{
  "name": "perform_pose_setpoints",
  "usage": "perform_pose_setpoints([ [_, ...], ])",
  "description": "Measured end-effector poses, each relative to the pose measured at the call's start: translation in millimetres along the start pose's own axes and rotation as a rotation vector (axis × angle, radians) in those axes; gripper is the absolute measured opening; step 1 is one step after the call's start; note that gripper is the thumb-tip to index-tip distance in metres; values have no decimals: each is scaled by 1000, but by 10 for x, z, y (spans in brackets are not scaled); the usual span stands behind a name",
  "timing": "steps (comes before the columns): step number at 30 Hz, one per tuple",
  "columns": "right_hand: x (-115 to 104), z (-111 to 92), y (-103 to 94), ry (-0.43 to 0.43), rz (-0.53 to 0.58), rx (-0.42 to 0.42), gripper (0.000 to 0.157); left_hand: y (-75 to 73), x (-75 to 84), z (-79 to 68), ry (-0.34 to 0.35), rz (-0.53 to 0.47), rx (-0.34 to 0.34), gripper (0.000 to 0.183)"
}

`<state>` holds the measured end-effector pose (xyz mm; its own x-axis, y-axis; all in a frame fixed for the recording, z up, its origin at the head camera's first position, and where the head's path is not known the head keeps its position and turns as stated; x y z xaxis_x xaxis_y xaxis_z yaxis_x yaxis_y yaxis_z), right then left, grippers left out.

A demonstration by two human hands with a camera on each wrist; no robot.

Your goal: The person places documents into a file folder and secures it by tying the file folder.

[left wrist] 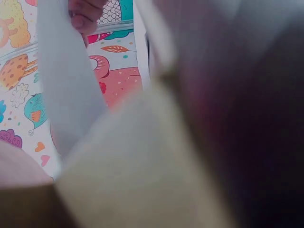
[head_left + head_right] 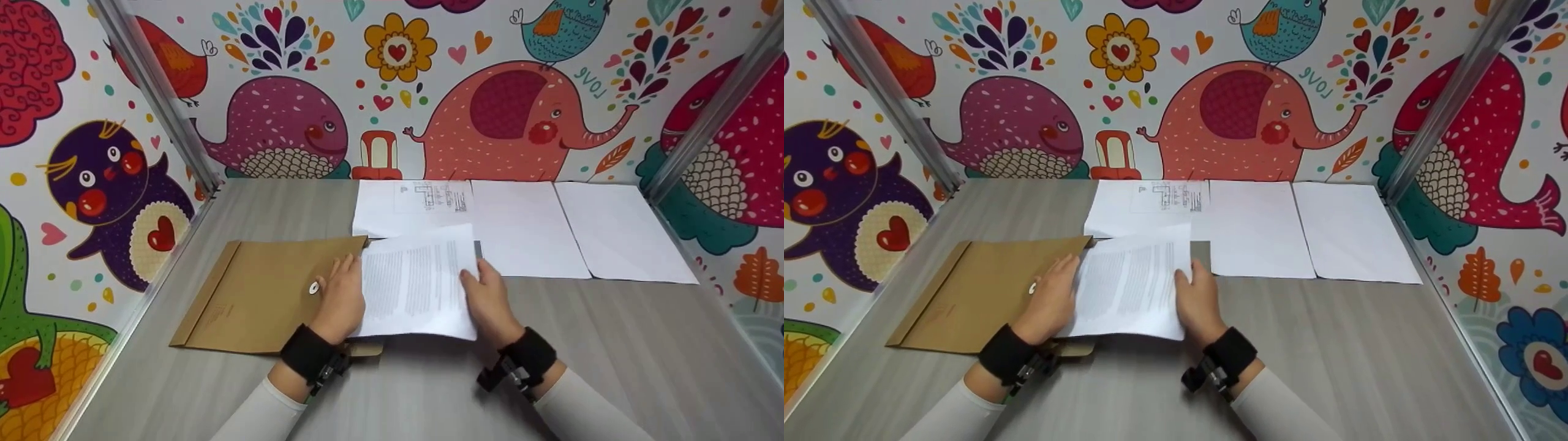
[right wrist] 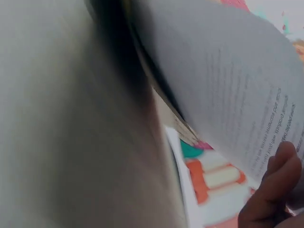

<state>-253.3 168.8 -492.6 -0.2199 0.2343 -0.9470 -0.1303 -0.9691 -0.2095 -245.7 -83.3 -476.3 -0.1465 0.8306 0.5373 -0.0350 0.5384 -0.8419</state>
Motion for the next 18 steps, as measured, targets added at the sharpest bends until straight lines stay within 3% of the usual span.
perform_pose_setpoints([
  [5, 86, -128, 402, -68, 59, -22, 34, -30, -5, -16, 2, 30, 11, 52],
  [10, 93, -80, 754, -135, 85, -47, 30, -30, 6, -10, 0, 25, 20, 57],
  [14, 20, 3, 970, -168, 4, -41, 29, -23, 34, -3, 7, 11, 29, 56],
  [18, -47, 60, 1127, -182, -121, -147, 44, -17, 47, 0, -6, 4, 27, 53],
])
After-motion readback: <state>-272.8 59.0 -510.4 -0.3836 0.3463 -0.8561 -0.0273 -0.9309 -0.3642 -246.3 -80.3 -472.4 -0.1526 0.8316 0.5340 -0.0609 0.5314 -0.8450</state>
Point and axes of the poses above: each hand's wrist, its own z-axis towards the middle knuckle, its own y-axis out of the palm, x = y × z, the point moved 1 cm from there along z, towards the middle knuckle, and after that the axes turned 15 degrees about -y, right-handed, at the moved point
